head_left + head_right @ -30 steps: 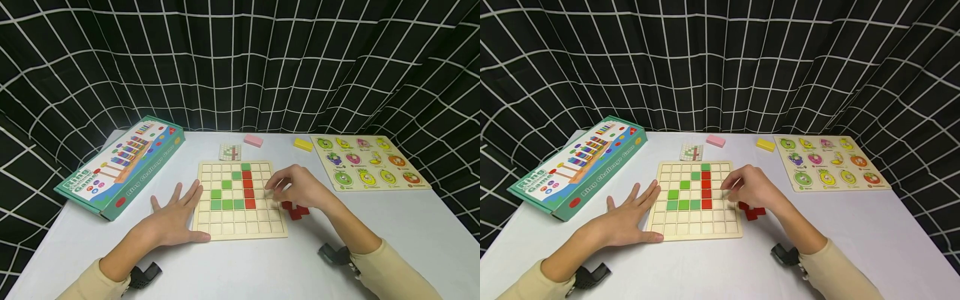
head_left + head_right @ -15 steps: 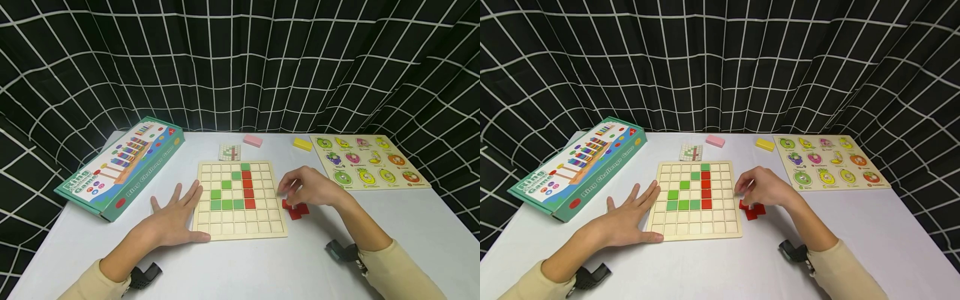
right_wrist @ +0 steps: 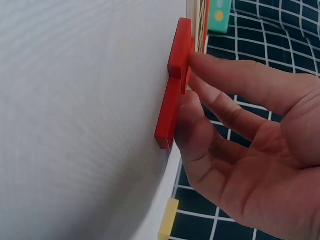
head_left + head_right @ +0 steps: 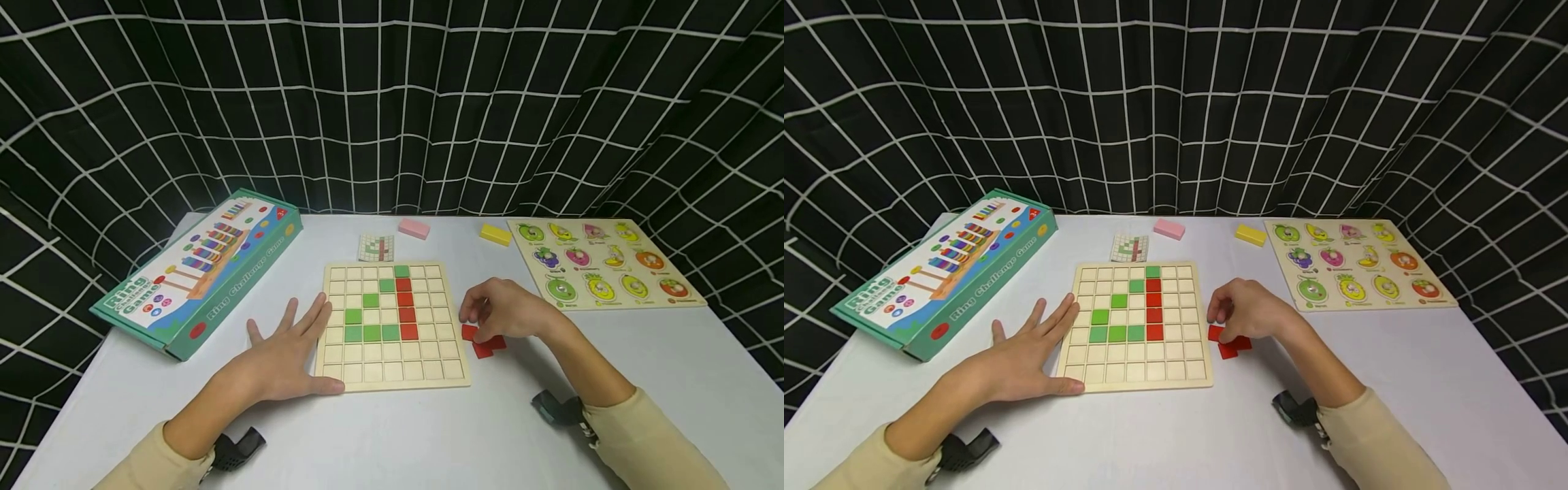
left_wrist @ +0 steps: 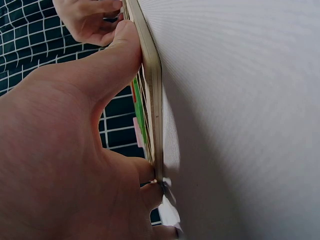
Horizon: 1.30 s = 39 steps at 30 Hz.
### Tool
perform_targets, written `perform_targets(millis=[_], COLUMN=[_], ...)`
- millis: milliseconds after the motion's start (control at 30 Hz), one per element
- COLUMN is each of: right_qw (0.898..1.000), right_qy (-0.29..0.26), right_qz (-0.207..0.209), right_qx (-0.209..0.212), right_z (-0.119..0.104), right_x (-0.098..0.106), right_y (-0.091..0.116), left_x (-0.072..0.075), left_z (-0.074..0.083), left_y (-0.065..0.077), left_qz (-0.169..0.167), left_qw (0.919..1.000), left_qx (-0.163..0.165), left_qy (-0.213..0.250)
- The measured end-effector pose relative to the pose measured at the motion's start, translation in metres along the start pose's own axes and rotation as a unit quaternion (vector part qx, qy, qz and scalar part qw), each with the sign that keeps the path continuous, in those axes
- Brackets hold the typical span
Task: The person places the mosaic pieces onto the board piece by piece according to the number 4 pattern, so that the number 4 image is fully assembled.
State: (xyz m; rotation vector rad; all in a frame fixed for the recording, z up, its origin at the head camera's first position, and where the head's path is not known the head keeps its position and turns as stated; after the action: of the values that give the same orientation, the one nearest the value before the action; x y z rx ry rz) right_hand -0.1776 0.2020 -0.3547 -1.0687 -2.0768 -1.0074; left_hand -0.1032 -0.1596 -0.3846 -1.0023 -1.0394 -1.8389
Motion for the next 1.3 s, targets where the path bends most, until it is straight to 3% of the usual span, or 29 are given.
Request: perform_targets(millis=[367, 667, 900, 1300], right_qw=[1.0, 0.998, 0.997, 0.998], right_qy=[0.004, 0.044, 0.045, 0.024], right_qz=[0.003, 0.025, 0.031, 0.04], right_qx=[0.006, 0.029, 0.048, 0.028], right_z=[0.0038, 0.0022, 0.0026, 0.0027], right_x=[0.0012, 0.0003, -0.0009, 0.0027], right_y=[-0.0024, -0.0025, -0.0028, 0.0008], left_x=[-0.0013, -0.0015, -0.0004, -0.0003], left_z=[-0.0015, -0.001, 0.0003, 0.0018], left_y=[-0.0024, -0.0025, -0.0021, -0.0002], left_qz=[0.002, 0.003, 0.001, 0.0], left_qw=[1.0, 1.0, 1.0, 1.0], left_qx=[0.0, 0.002, 0.005, 0.004], left_qy=[-0.003, -0.001, 0.004, 0.004])
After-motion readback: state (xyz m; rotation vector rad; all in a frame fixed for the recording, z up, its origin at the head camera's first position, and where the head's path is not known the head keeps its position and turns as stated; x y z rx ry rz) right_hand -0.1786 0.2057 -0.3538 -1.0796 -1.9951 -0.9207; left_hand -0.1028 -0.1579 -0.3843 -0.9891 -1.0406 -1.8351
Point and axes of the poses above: each hand's wrist, its own y-axis away from the middle knuckle, its own x-axis out of the back of the hand, z = x × y, the point moved 1 cm from there along -y, towards the middle knuckle, and after that the axes turned 2 degrees about y, right-handed, at the moved point
